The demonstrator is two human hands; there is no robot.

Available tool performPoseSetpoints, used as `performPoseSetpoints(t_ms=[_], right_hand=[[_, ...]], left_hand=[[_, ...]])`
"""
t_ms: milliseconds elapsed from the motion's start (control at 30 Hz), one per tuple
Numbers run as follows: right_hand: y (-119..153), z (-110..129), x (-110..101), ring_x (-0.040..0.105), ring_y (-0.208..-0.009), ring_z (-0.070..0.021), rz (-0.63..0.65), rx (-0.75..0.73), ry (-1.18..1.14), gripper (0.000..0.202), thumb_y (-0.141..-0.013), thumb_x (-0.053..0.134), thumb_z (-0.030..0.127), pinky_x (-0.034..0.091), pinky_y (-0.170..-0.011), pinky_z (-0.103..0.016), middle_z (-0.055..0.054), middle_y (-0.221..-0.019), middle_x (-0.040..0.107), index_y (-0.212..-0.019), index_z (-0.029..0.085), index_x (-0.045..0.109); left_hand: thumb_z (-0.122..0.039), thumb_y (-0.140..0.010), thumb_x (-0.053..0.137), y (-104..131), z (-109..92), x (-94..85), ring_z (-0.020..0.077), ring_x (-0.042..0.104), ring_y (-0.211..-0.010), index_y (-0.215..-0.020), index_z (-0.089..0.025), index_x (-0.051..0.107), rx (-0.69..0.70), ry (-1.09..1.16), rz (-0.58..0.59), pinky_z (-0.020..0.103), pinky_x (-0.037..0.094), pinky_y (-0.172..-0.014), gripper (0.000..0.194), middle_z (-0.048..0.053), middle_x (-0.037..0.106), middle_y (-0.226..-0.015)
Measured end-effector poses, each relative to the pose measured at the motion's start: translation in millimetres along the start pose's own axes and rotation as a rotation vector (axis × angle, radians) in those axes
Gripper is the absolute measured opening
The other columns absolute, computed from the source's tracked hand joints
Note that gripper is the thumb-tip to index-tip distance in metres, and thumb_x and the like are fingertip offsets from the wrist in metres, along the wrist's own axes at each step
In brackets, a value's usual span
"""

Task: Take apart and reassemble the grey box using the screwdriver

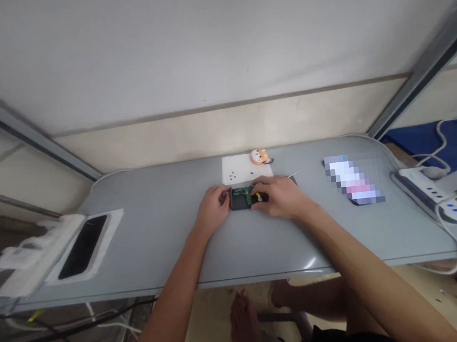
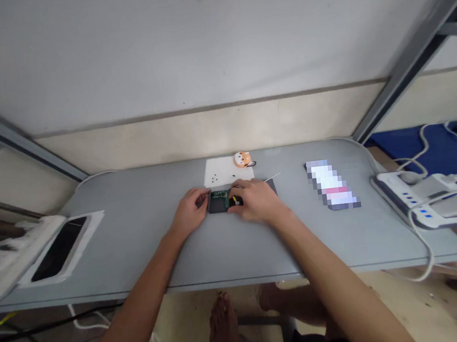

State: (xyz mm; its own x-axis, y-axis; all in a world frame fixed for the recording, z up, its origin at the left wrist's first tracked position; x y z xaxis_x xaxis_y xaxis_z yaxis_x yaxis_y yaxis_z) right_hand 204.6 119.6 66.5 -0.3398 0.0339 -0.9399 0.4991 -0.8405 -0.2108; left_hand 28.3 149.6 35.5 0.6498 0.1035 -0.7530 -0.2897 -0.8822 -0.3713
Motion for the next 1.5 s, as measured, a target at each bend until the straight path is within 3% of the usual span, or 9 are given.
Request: performPoseSetpoints(t_ms=[133,267,400,500,633,700,833,1067,1500], right_hand=[[0.5,2.6,0.8,0.069,-0.1,-0.0289,0.03,-0.013,-0.002,0.028,-0.091,0.07,0.043,0.047,-0.084,-0.04,-0.008,-0.125,0.072,-0.111,0.024,0.074],[4.0,-8.1,-2.8,0.067,-0.11,-0.0296,0.02,0.021,-0.143,0.045,-0.087,0.075,0.04,0.048,-0.089,-0.04,-0.007,-0.13,0.07,-0.129,0.027,0.066],[10.5,-25.1,-15.4,0.069,-0.105,-0.0257,-0.05,0.082,-0.298,0.038,-0.094,0.064,0.031,0.051,-0.089,-0.039,-0.007,-0.132,0.069,-0.131,0.028,0.064],[14.9,-35.6,-47.8,0.069,-0.096,-0.0221,-0.285,0.13,-0.429,0.023,-0.1,0.054,0.034,0.052,-0.082,-0.035,-0.008,-0.12,0.072,-0.115,0.025,0.069],[20.3,-55.5,-104.0,0.067,-0.084,-0.0186,-0.775,0.222,-0.607,0.03,-0.104,0.045,0.047,0.052,-0.077,-0.032,-0.006,-0.093,0.071,-0.1,0.022,0.062],[11.0,-63.0,-114.9,0.065,-0.079,-0.0172,-0.852,0.241,-0.623,0.04,-0.105,0.039,0.053,0.05,-0.074,-0.031,-0.004,-0.084,0.066,-0.093,0.022,0.061],[-5.0,-84.5,-100.7,0.05,-0.061,-0.0134,-0.871,0.346,-0.625,0.05,-0.101,0.042,0.062,0.041,-0.06,-0.028,0.002,-0.064,0.051,-0.075,0.022,0.054],[-0.6,-97.8,-46.9,0.047,-0.057,-0.0133,-0.73,0.458,-0.686,0.043,-0.099,0.048,0.062,0.037,-0.057,-0.027,0.003,-0.065,0.055,-0.088,0.022,0.058],[-10.0,-95.8,-31.0,0.052,-0.054,-0.0138,-0.566,0.489,-0.635,0.045,-0.098,0.047,0.064,0.039,-0.058,-0.027,0.002,-0.063,0.061,-0.095,0.022,0.063]], left_hand=[[-0.014,-0.091,0.058,0.3,2.5,-1.0,0.0215,0.063,-0.087,-0.098,-0.021,0.068,-0.023,0.014,-0.023,0.036,0.053,-0.084,0.014,0.005,0.066,-0.088],[-0.014,-0.092,0.056,1.1,3.2,-3.3,0.0212,0.063,-0.088,-0.097,-0.021,0.068,-0.034,0.024,-0.043,0.036,0.054,-0.085,0.014,0.005,0.067,-0.091],[-0.017,-0.097,0.051,1.8,-9.8,-20.3,0.0221,0.064,-0.095,-0.102,-0.021,0.066,-0.003,-0.036,-0.154,0.037,0.054,-0.089,0.016,0.007,0.067,-0.097],[-0.022,-0.098,0.054,0.1,-30.3,-26.6,0.0242,0.063,-0.108,-0.112,-0.022,0.065,0.073,-0.093,-0.175,0.041,0.051,-0.099,0.017,0.009,0.068,-0.109],[-0.033,-0.093,0.069,-6.6,-56.1,3.4,0.0288,0.06,-0.126,-0.133,-0.024,0.059,0.215,-0.096,0.108,0.046,0.044,-0.111,0.042,0.009,0.067,-0.133],[-0.036,-0.089,0.075,-9.2,-61.1,18.8,0.0302,0.059,-0.13,-0.138,-0.025,0.058,0.24,-0.093,0.229,0.047,0.042,-0.113,0.053,0.009,0.065,-0.138],[-0.035,-0.086,0.077,-12.3,-63.1,30.3,0.0287,0.062,-0.126,-0.137,-0.027,0.059,0.248,-0.073,0.311,0.047,0.043,-0.112,0.054,0.006,0.068,-0.136],[-0.036,-0.089,0.076,-5.1,-57.4,25.8,0.0275,0.062,-0.127,-0.137,-0.028,0.061,0.257,0.006,0.248,0.047,0.044,-0.112,0.051,0.006,0.068,-0.137],[-0.039,-0.09,0.077,-1.2,-49.9,26.5,0.0254,0.061,-0.129,-0.14,-0.029,0.06,0.226,0.017,0.222,0.045,0.042,-0.113,0.054,0.005,0.067,-0.14]])
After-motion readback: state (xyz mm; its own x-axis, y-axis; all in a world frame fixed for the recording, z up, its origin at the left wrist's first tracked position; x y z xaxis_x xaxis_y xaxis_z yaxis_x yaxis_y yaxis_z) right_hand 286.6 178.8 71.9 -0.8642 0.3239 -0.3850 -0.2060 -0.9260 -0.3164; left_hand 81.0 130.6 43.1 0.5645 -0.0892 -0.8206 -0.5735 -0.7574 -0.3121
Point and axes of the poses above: each hand's wrist, its own y-axis away from the middle knuckle, its own x-axis out of the palm, z = x × y, the point moved 9 cm from there along -y, towards the middle knuckle
